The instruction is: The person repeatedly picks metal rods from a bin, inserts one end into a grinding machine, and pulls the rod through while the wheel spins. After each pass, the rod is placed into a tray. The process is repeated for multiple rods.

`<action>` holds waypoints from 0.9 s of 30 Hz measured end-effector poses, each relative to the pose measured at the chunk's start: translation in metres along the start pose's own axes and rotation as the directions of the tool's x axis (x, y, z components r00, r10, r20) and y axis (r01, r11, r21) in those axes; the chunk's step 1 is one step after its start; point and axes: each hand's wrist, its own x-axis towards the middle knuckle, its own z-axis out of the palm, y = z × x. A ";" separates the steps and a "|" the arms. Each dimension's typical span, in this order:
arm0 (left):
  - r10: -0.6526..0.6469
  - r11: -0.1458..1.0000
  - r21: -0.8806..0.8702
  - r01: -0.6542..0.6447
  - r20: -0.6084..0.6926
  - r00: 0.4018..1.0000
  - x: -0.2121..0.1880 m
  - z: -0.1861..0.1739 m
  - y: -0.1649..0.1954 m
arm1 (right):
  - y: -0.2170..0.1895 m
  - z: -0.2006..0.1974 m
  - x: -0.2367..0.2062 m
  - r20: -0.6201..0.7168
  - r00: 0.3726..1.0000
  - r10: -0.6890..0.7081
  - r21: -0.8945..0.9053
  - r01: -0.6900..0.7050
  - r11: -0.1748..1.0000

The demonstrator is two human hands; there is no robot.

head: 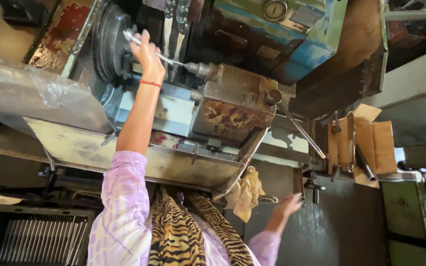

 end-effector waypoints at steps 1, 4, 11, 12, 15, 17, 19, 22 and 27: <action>0.060 0.993 -0.107 -0.047 0.113 0.992 -0.009 0.009 0.015 | 0.026 -0.016 -0.033 -0.073 0.993 0.092 -0.023 -0.094 0.995; 0.121 0.984 0.093 -0.153 0.282 0.952 -0.077 0.001 0.060 | 0.075 -0.053 -0.112 -0.049 0.877 0.479 -0.032 -0.480 0.876; -0.195 0.756 0.648 -0.095 0.360 0.912 -0.212 -0.098 0.155 | 0.064 -0.034 -0.141 0.202 0.855 0.478 -0.236 -0.431 0.871; -0.183 0.740 0.666 -0.098 0.340 0.923 -0.218 -0.115 0.164 | 0.063 -0.031 -0.143 0.236 0.845 0.480 -0.233 -0.430 0.872; -0.110 0.691 0.707 -0.150 0.308 0.945 -0.228 -0.167 0.189 | 0.067 -0.034 -0.152 0.309 0.698 0.647 0.170 -0.709 0.684; -0.019 0.523 0.809 -0.267 0.325 0.946 -0.235 -0.202 0.214 | 0.073 -0.030 -0.167 0.259 0.770 0.583 0.207 -0.634 0.745; 0.079 0.173 0.904 -0.391 0.383 0.920 -0.247 -0.233 0.241 | 0.082 -0.013 -0.198 0.332 0.670 0.663 -0.038 -0.693 0.720; 0.102 -0.304 0.842 -0.446 0.494 0.864 -0.264 -0.269 0.279 | 0.090 0.039 -0.277 0.555 0.534 0.638 -0.222 -0.644 0.732; 0.130 0.329 0.909 -0.255 0.224 0.966 -0.284 -0.309 0.294 | 0.052 0.118 -0.447 0.917 0.120 0.381 -0.367 -0.122 0.922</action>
